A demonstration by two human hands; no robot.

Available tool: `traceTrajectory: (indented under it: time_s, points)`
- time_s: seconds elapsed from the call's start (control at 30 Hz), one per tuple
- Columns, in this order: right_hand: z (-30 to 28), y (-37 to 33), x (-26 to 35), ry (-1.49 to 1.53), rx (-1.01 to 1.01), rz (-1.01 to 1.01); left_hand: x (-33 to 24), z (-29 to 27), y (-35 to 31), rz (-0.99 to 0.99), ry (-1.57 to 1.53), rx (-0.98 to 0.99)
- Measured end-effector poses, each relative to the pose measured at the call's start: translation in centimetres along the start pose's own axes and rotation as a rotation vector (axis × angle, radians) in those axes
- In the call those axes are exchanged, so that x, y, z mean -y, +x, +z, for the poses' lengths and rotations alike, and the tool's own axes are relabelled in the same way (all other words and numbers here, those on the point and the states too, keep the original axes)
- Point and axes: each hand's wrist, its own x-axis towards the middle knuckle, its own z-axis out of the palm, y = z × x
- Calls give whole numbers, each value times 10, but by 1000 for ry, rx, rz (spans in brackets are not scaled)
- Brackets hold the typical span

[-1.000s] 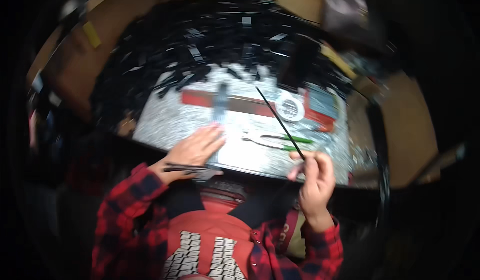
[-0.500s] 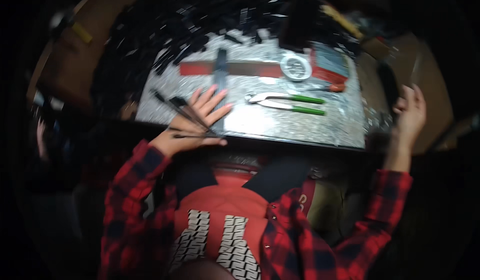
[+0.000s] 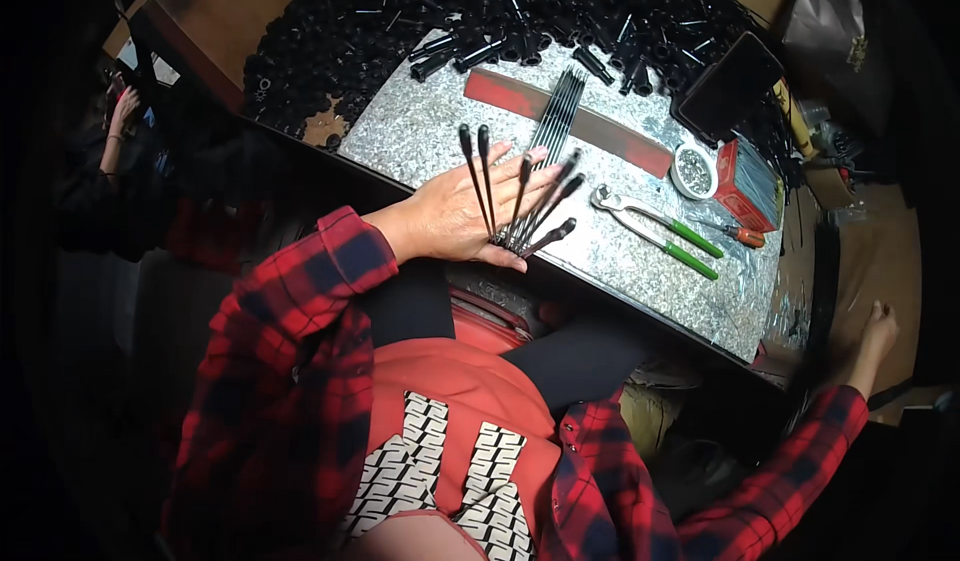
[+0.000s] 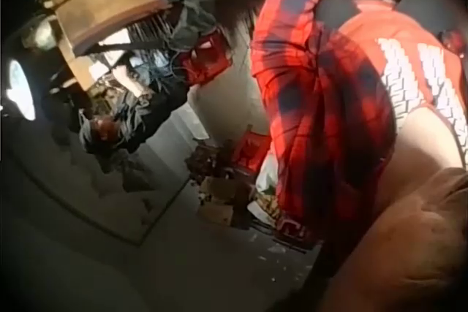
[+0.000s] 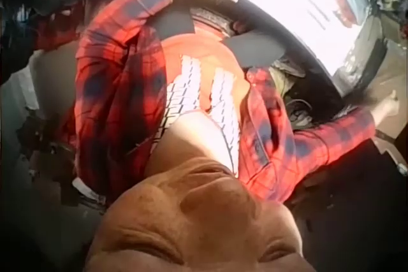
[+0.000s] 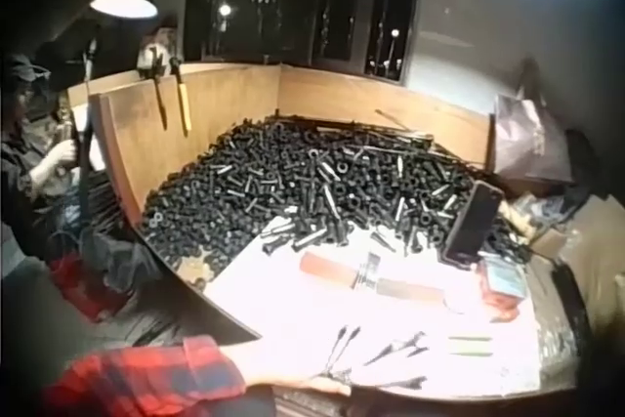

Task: The recorder is assembling small black plastic components by inserting several thin plastic rods into a circular base unit and using pliers to secure the fit.

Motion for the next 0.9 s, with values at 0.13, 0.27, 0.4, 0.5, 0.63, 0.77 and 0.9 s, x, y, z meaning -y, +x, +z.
traceTrajectory:
  time_s: [0.13, 0.27, 0.4, 0.5, 0.63, 0.77, 0.9]
  points:
    - [-62, -103, 144, 375, -113, -354, 0, -2, 2, 11, -5, -37]
    - [-103, -226, 272, 918, 190, -840, 3, 1, -1, 40, 14, -52]
    - [-136, -328, 341, 932, 375, -1223, 6, 9, -6, 45, 111, -33]
    - [-145, -349, 355, 936, 457, -1346, 4, 3, 2, 48, 58, -55]
    - [-136, -332, 365, 995, 263, -1360, 2, -2, 0, 8, -154, -104]
    - [-123, -300, 358, 944, 188, -1196, -1, -7, -2, -7, -193, -49]
    - [-106, -244, 347, 816, -6, -972, 0, -2, 1, 32, -38, -28]
